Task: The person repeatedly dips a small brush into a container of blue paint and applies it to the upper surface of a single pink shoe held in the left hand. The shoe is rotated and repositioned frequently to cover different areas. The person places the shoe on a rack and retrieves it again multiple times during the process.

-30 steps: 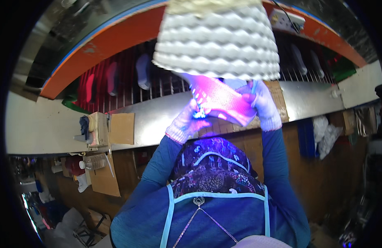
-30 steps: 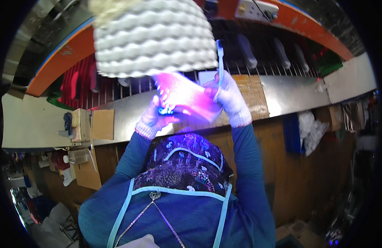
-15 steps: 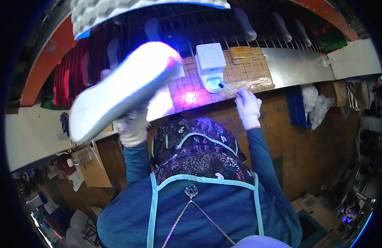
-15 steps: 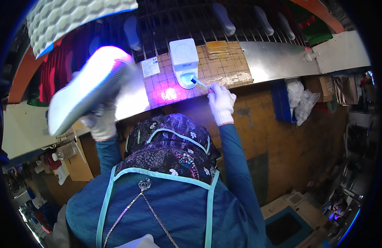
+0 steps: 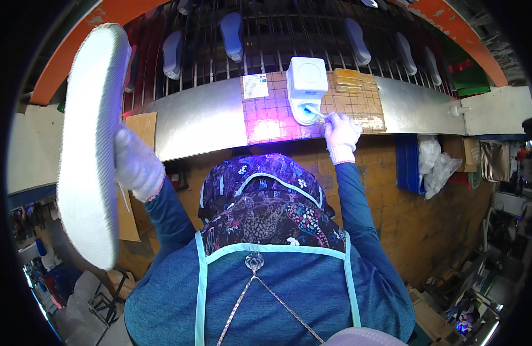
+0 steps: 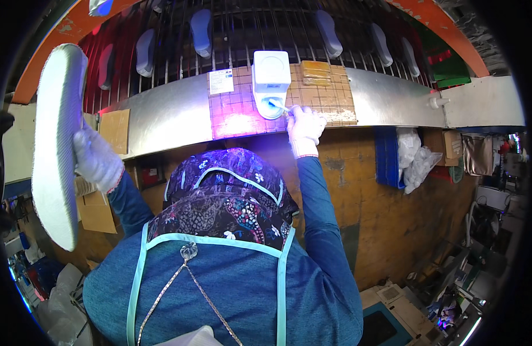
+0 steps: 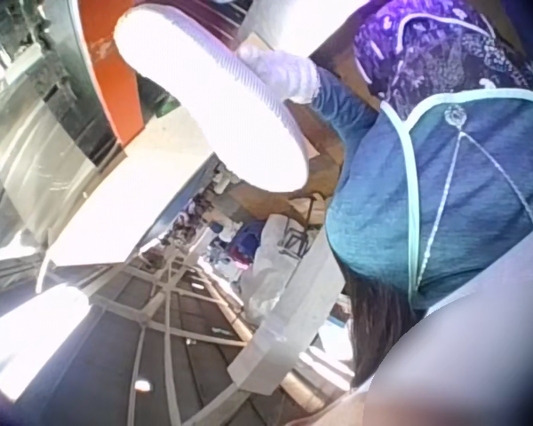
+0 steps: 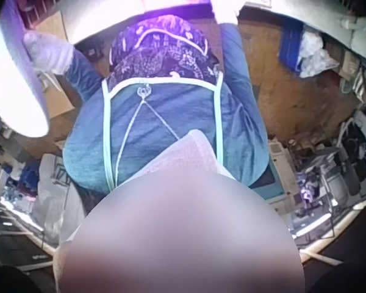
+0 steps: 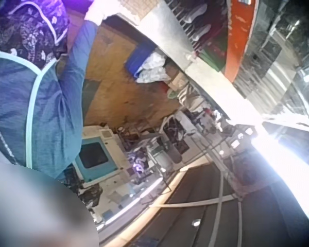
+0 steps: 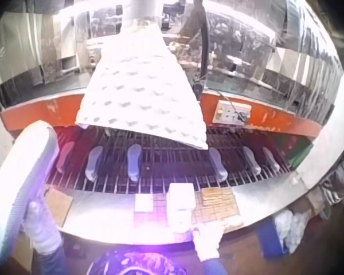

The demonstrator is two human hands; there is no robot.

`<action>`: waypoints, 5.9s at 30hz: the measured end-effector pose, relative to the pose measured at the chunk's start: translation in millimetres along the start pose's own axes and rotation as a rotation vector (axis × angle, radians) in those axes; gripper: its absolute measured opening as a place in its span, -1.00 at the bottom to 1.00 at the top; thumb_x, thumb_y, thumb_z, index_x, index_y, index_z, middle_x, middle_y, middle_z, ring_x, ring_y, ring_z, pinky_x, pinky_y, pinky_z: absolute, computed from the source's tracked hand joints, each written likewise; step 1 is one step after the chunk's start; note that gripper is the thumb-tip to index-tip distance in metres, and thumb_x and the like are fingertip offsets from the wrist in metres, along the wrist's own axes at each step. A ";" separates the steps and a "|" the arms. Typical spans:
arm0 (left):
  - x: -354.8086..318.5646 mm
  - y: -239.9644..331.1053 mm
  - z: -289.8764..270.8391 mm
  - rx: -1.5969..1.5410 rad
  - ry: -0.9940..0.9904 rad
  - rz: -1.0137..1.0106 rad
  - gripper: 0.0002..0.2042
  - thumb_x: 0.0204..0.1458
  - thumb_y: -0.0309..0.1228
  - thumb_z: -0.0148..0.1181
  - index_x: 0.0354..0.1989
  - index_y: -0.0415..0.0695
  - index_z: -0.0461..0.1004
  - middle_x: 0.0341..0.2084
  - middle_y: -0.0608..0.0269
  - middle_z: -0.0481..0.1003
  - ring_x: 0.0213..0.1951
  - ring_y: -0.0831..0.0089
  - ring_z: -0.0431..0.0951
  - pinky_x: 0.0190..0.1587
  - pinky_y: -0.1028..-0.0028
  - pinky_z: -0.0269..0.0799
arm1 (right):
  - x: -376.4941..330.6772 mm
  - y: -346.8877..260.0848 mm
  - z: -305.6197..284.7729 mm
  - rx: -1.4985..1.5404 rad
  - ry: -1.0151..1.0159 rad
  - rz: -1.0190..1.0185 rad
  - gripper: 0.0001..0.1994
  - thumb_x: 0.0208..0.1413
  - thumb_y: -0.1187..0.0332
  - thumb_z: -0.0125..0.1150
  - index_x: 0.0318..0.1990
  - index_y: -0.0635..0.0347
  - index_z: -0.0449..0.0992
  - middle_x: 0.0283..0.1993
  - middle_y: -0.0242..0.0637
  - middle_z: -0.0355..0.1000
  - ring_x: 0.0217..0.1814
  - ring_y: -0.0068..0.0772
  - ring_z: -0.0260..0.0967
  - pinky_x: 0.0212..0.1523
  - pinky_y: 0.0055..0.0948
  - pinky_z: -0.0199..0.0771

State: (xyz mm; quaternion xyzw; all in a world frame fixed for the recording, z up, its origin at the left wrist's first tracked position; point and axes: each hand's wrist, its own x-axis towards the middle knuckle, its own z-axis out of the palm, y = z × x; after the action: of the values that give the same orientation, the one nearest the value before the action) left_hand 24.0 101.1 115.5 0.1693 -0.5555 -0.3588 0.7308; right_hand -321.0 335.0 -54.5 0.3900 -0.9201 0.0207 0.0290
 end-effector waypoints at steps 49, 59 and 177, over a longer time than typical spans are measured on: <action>-0.2 -29.8 128.4 0.419 -0.636 0.833 -0.71 -0.28 -0.38 0.34 -0.27 0.10 0.61 -0.19 0.19 0.56 -0.03 0.05 0.59 0.19 -0.05 0.31 | 40.5 -80.6 -217.8 1.053 0.634 -0.275 -0.83 -0.07 0.67 0.30 -0.27 0.35 0.61 -0.27 -0.33 0.42 -0.37 -0.60 0.33 -0.36 -0.59 0.37; 7.2 -29.9 129.7 0.418 -0.661 0.829 -0.69 -0.30 -0.37 0.34 -0.26 0.12 0.62 -0.20 0.19 0.57 -0.02 0.07 0.60 0.18 -0.03 0.32 | 44.6 -69.0 -220.7 1.076 0.616 -0.434 -0.83 -0.14 0.71 0.32 -0.35 0.33 0.57 -0.20 -0.18 0.48 -0.22 -0.38 0.50 -0.25 -0.48 0.53; 28.7 -60.2 109.7 0.909 -0.937 -0.038 -0.40 -0.33 -0.27 0.50 0.04 0.07 0.55 -0.19 0.28 0.63 -0.18 0.32 0.61 0.03 0.44 0.45 | 11.9 -81.4 -182.7 1.261 0.256 -0.258 -0.89 0.06 0.49 0.35 -0.26 0.32 0.60 -0.20 -0.36 0.42 -0.32 -0.63 0.35 -0.41 -0.64 0.34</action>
State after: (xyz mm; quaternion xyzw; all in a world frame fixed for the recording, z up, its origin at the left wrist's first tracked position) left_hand -95.1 56.1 132.2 0.2968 -0.9085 -0.1369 0.2604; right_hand -264.0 281.0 129.8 0.4340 -0.6668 0.5985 -0.0937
